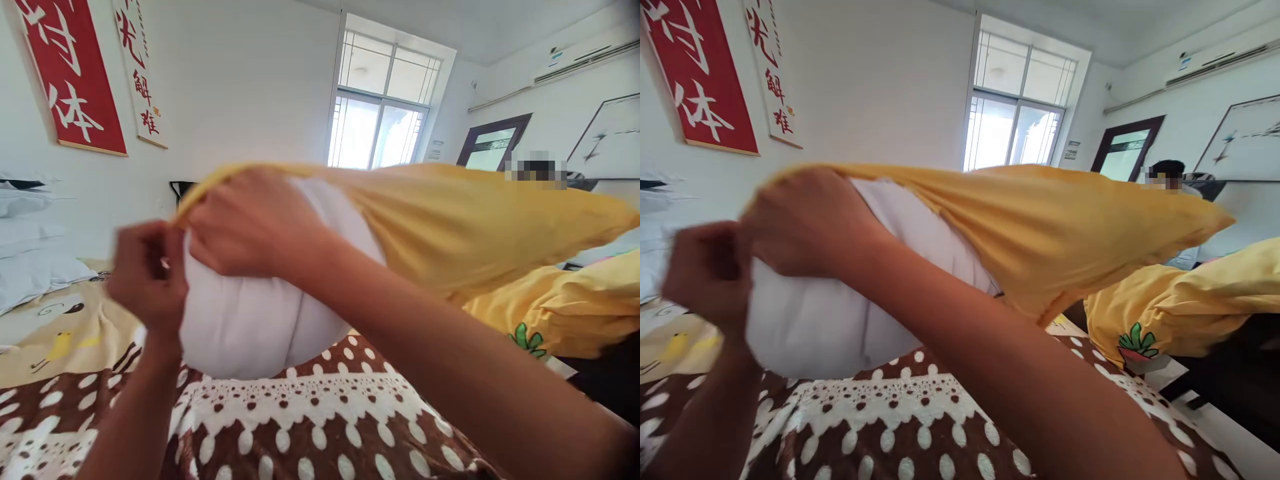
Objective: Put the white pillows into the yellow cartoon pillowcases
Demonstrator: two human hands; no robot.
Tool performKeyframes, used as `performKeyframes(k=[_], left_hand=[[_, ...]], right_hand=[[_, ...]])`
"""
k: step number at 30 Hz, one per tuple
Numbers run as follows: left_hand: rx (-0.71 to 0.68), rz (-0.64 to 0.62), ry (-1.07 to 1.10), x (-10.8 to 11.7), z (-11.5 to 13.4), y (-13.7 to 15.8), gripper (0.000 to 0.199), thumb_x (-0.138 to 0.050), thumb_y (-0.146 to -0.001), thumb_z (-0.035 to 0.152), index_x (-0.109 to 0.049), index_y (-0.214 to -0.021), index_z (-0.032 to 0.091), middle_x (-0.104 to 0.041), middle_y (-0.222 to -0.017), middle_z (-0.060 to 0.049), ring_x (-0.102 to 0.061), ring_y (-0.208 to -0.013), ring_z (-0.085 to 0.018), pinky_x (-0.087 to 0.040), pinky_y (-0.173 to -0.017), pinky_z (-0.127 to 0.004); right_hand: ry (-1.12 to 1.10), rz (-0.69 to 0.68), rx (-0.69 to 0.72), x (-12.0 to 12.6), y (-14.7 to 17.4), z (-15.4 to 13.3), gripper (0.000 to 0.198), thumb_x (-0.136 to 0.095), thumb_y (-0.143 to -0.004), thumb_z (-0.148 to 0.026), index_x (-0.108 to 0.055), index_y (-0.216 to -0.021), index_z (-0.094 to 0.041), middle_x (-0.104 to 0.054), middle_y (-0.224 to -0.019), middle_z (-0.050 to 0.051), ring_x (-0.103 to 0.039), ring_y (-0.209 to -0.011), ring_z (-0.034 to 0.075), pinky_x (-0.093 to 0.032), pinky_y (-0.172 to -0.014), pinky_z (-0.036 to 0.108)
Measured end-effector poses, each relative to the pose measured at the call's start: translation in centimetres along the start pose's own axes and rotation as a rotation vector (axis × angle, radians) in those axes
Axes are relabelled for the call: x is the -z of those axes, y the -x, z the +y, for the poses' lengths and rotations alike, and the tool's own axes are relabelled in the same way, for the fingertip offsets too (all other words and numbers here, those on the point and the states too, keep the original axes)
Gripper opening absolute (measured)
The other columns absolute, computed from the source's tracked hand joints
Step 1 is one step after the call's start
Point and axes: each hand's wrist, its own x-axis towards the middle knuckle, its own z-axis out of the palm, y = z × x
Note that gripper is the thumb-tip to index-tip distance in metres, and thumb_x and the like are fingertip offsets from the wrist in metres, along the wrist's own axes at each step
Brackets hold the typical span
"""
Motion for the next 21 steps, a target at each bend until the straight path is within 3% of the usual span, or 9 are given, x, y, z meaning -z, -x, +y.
performKeyframes(k=[1, 2, 4, 6, 9, 12, 16, 21], left_hand=[[0.03, 0.003, 0.054, -2.3, -0.6, 1.1, 0.026, -0.049, -0.081, 0.039, -0.06, -0.097, 0.021, -0.064, -0.083, -0.001, -0.06, -0.086, -0.018, -0.047, -0.071, -0.026], [0.058, 0.006, 0.103, -4.6, -1.2, 2.2, 0.025, -0.049, -0.08, 0.039, -0.06, -0.094, 0.021, -0.064, -0.079, -0.001, -0.06, -0.082, -0.017, -0.047, -0.068, -0.024], [0.092, 0.009, 0.155, -8.6, -2.3, 4.2, 0.023, -0.051, -0.079, 0.039, -0.059, -0.09, 0.02, -0.063, -0.074, 0.0, -0.059, -0.075, -0.016, -0.045, -0.064, -0.022], [0.114, 0.028, 0.181, -11.6, -3.4, 5.6, 0.022, -0.049, -0.08, 0.039, -0.058, -0.087, 0.02, -0.062, -0.071, 0.001, -0.057, -0.07, -0.015, -0.044, -0.062, -0.021], [0.157, 0.091, 0.21, -14.2, -4.9, 6.2, 0.025, -0.04, -0.086, 0.038, -0.055, -0.086, 0.019, -0.061, -0.071, 0.0, -0.055, -0.065, -0.013, -0.043, -0.061, -0.021], [0.179, 0.17, 0.23, -15.4, -5.8, 6.0, 0.025, -0.038, -0.085, 0.04, -0.052, -0.081, 0.019, -0.059, -0.067, 0.0, -0.053, -0.06, -0.013, -0.041, -0.058, -0.021], [0.128, 0.204, 0.281, -15.7, -5.0, 6.2, 0.024, -0.041, -0.083, 0.039, -0.053, -0.078, 0.019, -0.059, -0.064, 0.001, -0.051, -0.056, -0.012, -0.04, -0.057, -0.021], [0.058, 0.226, 0.338, -14.9, -2.0, 7.1, 0.022, -0.042, -0.086, 0.035, -0.056, -0.083, 0.019, -0.062, -0.07, 0.001, -0.054, -0.062, -0.011, -0.043, -0.062, -0.021]], right_hand=[[-0.183, -0.033, 0.123, -1.9, 1.1, -1.3, 0.06, -0.02, -0.09, -0.028, -0.061, -0.053, -0.004, -0.066, -0.06, -0.001, -0.066, -0.069, 0.006, -0.042, -0.061, 0.015], [-0.325, -0.098, 0.125, -3.8, 2.5, -2.7, 0.055, -0.027, -0.088, -0.027, -0.061, -0.051, -0.005, -0.068, -0.06, 0.002, -0.067, -0.067, 0.007, -0.043, -0.061, 0.016], [-0.349, -0.169, 0.048, -7.3, 5.2, -5.8, 0.077, 0.014, -0.075, -0.018, -0.055, -0.047, 0.002, -0.064, -0.06, 0.002, -0.062, -0.064, 0.005, -0.039, -0.056, 0.022], [-0.396, -0.191, 0.021, -10.0, 7.0, -8.7, 0.081, 0.02, -0.067, -0.013, -0.058, -0.048, 0.002, -0.063, -0.061, 0.002, -0.061, -0.063, 0.004, -0.04, -0.057, 0.022], [-0.475, -0.208, 0.024, -13.1, 7.2, -11.3, 0.068, -0.008, -0.086, -0.025, -0.07, -0.066, -0.004, -0.07, -0.069, 0.002, -0.066, -0.07, 0.009, -0.045, -0.066, 0.021], [-0.547, -0.237, 0.045, -14.7, 6.5, -12.2, 0.04, -0.037, -0.09, -0.025, -0.073, -0.08, -0.01, -0.072, -0.074, 0.003, -0.068, -0.075, 0.015, -0.048, -0.073, 0.029], [-0.524, -0.201, -0.002, -13.5, 8.2, -12.1, 0.027, -0.045, -0.091, -0.022, -0.069, -0.089, -0.011, -0.071, -0.089, 0.011, -0.064, -0.087, 0.023, -0.048, -0.085, 0.04], [-0.372, -0.067, -0.146, -6.8, 13.0, -12.8, 0.038, -0.046, -0.087, -0.02, -0.057, -0.119, -0.004, -0.057, -0.125, 0.021, -0.047, -0.121, 0.033, -0.027, -0.107, 0.052]])
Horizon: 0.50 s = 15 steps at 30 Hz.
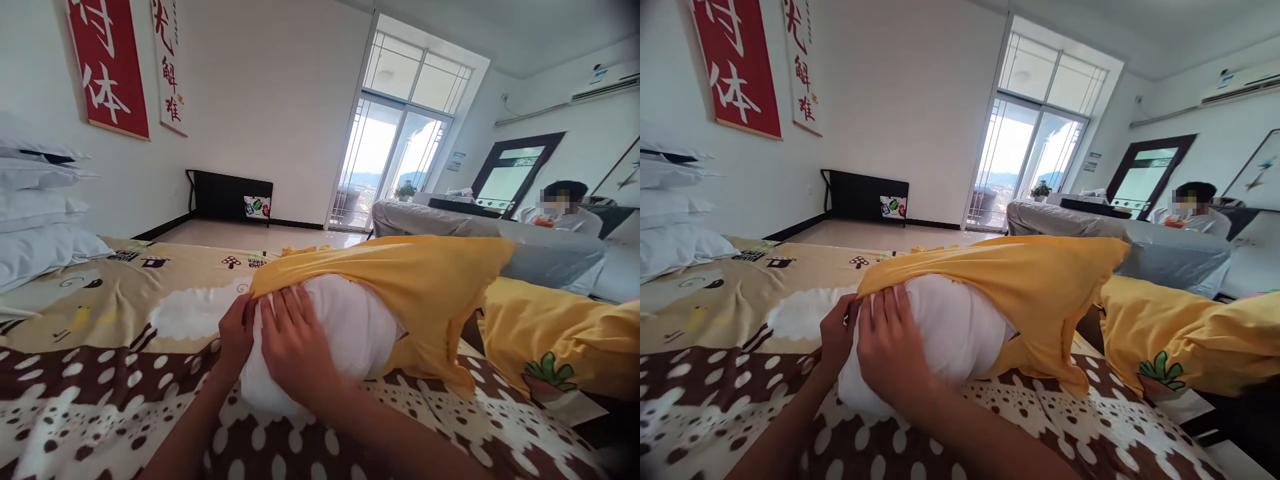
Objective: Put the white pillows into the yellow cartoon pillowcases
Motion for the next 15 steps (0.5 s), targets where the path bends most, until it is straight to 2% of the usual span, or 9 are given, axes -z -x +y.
performKeyframes(k=[2, 4, 7, 9, 15], left_hand=[[-0.035, 0.013, 0.042, 0.3, 1.3, 0.2, 0.019, -0.044, -0.087, 0.032, -0.057, -0.082, 0.019, -0.061, -0.07, 0.002, -0.053, -0.061, -0.011, -0.043, -0.061, -0.02], [-0.067, 0.012, 0.107, 0.7, 2.5, 0.3, 0.017, -0.045, -0.088, 0.028, -0.058, -0.084, 0.018, -0.061, -0.07, 0.002, -0.053, -0.06, -0.01, -0.043, -0.059, -0.019], [-0.079, -0.026, 0.17, 1.2, 3.6, 0.3, 0.013, -0.046, -0.089, 0.023, -0.058, -0.087, 0.017, -0.063, -0.076, 0.001, -0.053, -0.062, -0.009, -0.044, -0.059, -0.018], [-0.122, -0.012, 0.131, 1.2, 4.0, 0.2, 0.012, -0.046, -0.089, 0.019, -0.058, -0.086, 0.017, -0.062, -0.076, 0.001, -0.054, -0.063, -0.009, -0.044, -0.061, -0.018], [-0.46, 0.006, -0.078, 0.3, 4.2, 0.9, 0.012, -0.046, -0.089, 0.011, -0.056, -0.085, 0.015, -0.054, -0.069, -0.001, -0.053, -0.067, -0.013, -0.043, -0.064, -0.022]], right_hand=[[-0.005, 0.029, -0.044, 1.7, 2.1, -1.3, 0.047, -0.048, -0.086, -0.027, -0.051, -0.128, -0.005, -0.047, -0.137, 0.021, -0.036, -0.13, 0.037, -0.022, -0.108, 0.057], [0.03, 0.006, -0.081, 2.3, 3.5, -2.3, 0.053, -0.049, -0.086, -0.032, -0.047, -0.133, -0.007, -0.044, -0.139, 0.022, -0.033, -0.13, 0.041, -0.022, -0.104, 0.062], [0.118, -0.045, -0.069, 1.8, 3.8, -2.2, 0.059, -0.049, -0.086, -0.032, -0.039, -0.139, -0.007, -0.047, -0.134, 0.026, -0.039, -0.124, 0.042, -0.029, -0.094, 0.06], [0.123, -0.092, -0.065, 1.0, 3.1, -1.4, 0.059, -0.048, -0.087, -0.033, -0.038, -0.14, -0.008, -0.049, -0.132, 0.026, -0.044, -0.119, 0.04, -0.034, -0.087, 0.055], [0.075, -0.124, -0.136, -1.4, 1.2, 1.0, 0.036, -0.045, -0.088, -0.026, -0.057, -0.117, -0.01, -0.055, -0.125, 0.021, -0.048, -0.106, 0.032, -0.037, -0.078, 0.044]])
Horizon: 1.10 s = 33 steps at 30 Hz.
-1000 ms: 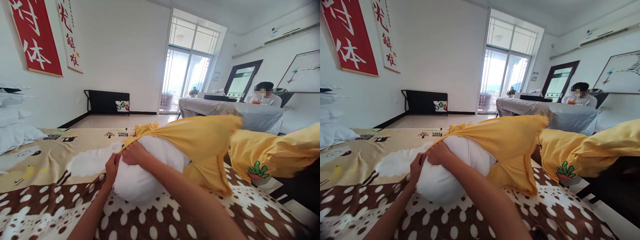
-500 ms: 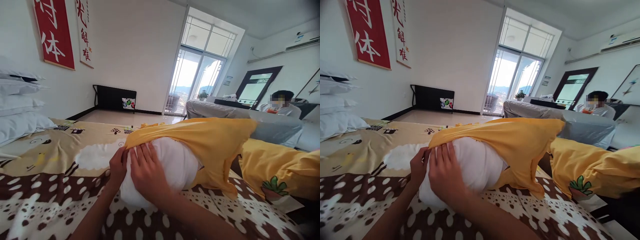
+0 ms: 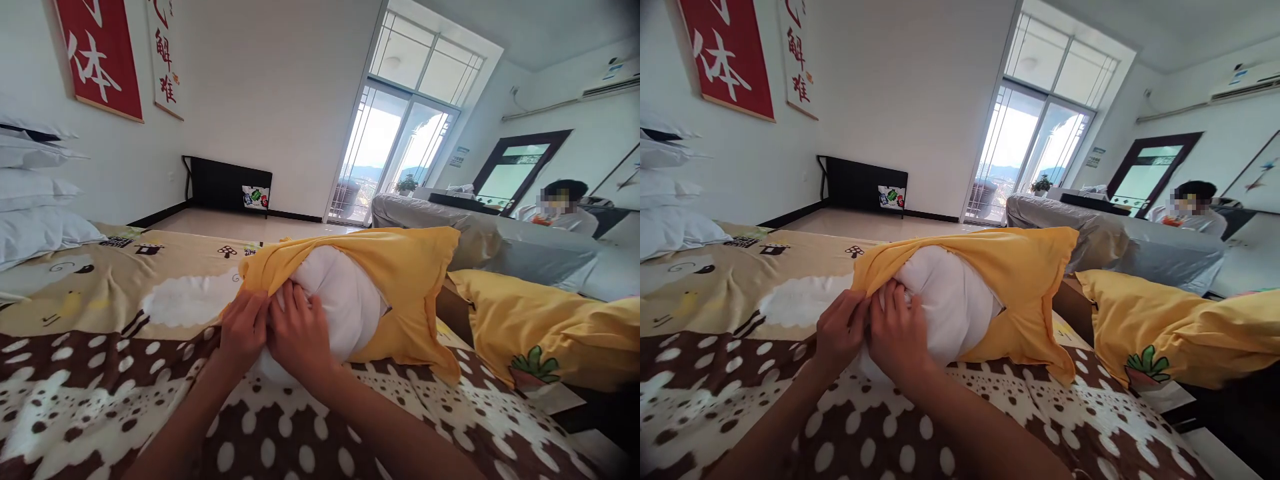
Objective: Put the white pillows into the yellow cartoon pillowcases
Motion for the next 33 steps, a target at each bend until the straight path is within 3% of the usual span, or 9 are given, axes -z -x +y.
performKeyframes(k=[4, 8, 14, 18, 21, 23, 26, 29, 33], left_hand=[[-0.159, -0.007, -0.144, -0.4, 0.4, 0.6, 0.011, -0.048, -0.086, 0.006, -0.055, -0.09, 0.014, -0.053, -0.067, -0.002, -0.051, -0.066, -0.016, -0.042, -0.064, -0.027], [-0.219, -0.026, -0.156, -0.3, 1.0, 0.7, 0.011, -0.048, -0.086, 0.006, -0.054, -0.091, 0.014, -0.052, -0.066, -0.002, -0.05, -0.064, -0.016, -0.041, -0.063, -0.027], [-0.215, -0.058, -0.181, -0.4, 1.6, 0.1, 0.006, -0.051, -0.087, 0.01, -0.054, -0.087, 0.016, -0.051, -0.066, 0.0, -0.05, -0.064, -0.015, -0.041, -0.063, -0.026], [-0.258, -0.033, -0.31, -0.4, 0.9, -0.1, 0.003, -0.054, -0.086, 0.011, -0.054, -0.088, 0.014, -0.054, -0.067, -0.002, -0.052, -0.066, -0.017, -0.042, -0.063, -0.028], [-0.267, -0.012, -0.423, 0.0, 0.7, -0.3, 0.003, -0.054, -0.084, 0.011, -0.054, -0.087, 0.013, -0.053, -0.066, -0.002, -0.051, -0.064, -0.018, -0.041, -0.061, -0.029], [-0.25, -0.023, -0.46, 0.4, 0.9, -0.7, 0.008, -0.052, -0.084, 0.01, -0.055, -0.091, 0.013, -0.055, -0.069, -0.003, -0.052, -0.068, -0.019, -0.043, -0.065, -0.03], [-0.203, -0.057, -0.437, 0.5, 1.2, -1.4, 0.018, -0.048, -0.085, 0.009, -0.054, -0.102, 0.012, -0.058, -0.08, -0.007, -0.054, -0.077, -0.021, -0.045, -0.072, -0.031], [-0.053, -0.079, -0.286, 0.1, 1.4, -2.1, 0.014, -0.043, -0.09, 0.017, -0.055, -0.099, 0.014, -0.061, -0.083, -0.007, -0.058, -0.079, -0.02, -0.047, -0.071, -0.03], [0.234, -0.223, -0.095, -0.5, 2.3, -2.8, 0.012, -0.042, -0.088, 0.022, -0.053, -0.089, 0.018, -0.063, -0.082, -0.005, -0.061, -0.076, -0.02, -0.048, -0.068, -0.032]], right_hand=[[-0.1, 0.008, 0.047, -0.9, -0.1, 0.5, 0.025, -0.048, -0.087, -0.024, -0.062, -0.103, -0.012, -0.061, -0.11, 0.016, -0.045, -0.104, 0.03, -0.034, -0.08, 0.043], [-0.244, -0.101, 0.128, -1.3, -0.8, 2.2, 0.015, -0.055, -0.081, -0.027, -0.063, -0.09, -0.018, -0.061, -0.092, 0.01, -0.046, -0.093, 0.026, -0.034, -0.074, 0.039], [-0.055, -0.015, -0.061, -2.9, -2.1, 4.3, 0.014, -0.05, -0.083, -0.018, -0.063, -0.079, -0.018, -0.058, -0.079, 0.01, -0.046, -0.082, 0.026, -0.03, -0.062, 0.035], [-0.036, 0.06, -0.136, -3.2, -1.9, 3.6, 0.013, -0.05, -0.085, -0.021, -0.062, -0.079, -0.019, -0.057, -0.085, 0.01, -0.046, -0.081, 0.024, -0.032, -0.061, 0.032], [-0.133, 0.054, -0.115, -1.9, -0.9, 2.9, 0.015, -0.053, -0.083, -0.03, -0.062, -0.087, -0.019, -0.057, -0.095, 0.01, -0.048, -0.087, 0.024, -0.038, -0.067, 0.033], [-0.267, 0.021, -0.06, -0.4, 0.1, 2.6, 0.028, -0.053, -0.081, -0.033, -0.061, -0.104, -0.018, -0.056, -0.104, 0.011, -0.048, -0.094, 0.025, -0.042, -0.074, 0.034], [-0.471, -0.069, 0.085, 2.2, 1.4, 3.5, 0.057, -0.054, -0.078, -0.027, -0.044, -0.133, -0.013, -0.054, -0.118, 0.012, -0.046, -0.106, 0.024, -0.042, -0.089, 0.036], [-0.567, -0.118, 0.225, 3.9, 1.9, 6.0, 0.058, -0.052, -0.079, -0.023, -0.043, -0.135, -0.015, -0.053, -0.125, 0.01, -0.045, -0.113, 0.022, -0.039, -0.098, 0.036], [-0.427, 0.041, 0.029, 3.2, 2.0, 9.2, 0.047, -0.055, -0.084, -0.034, -0.05, -0.128, -0.02, -0.051, -0.131, 0.011, -0.044, -0.117, 0.026, -0.037, -0.098, 0.044]])
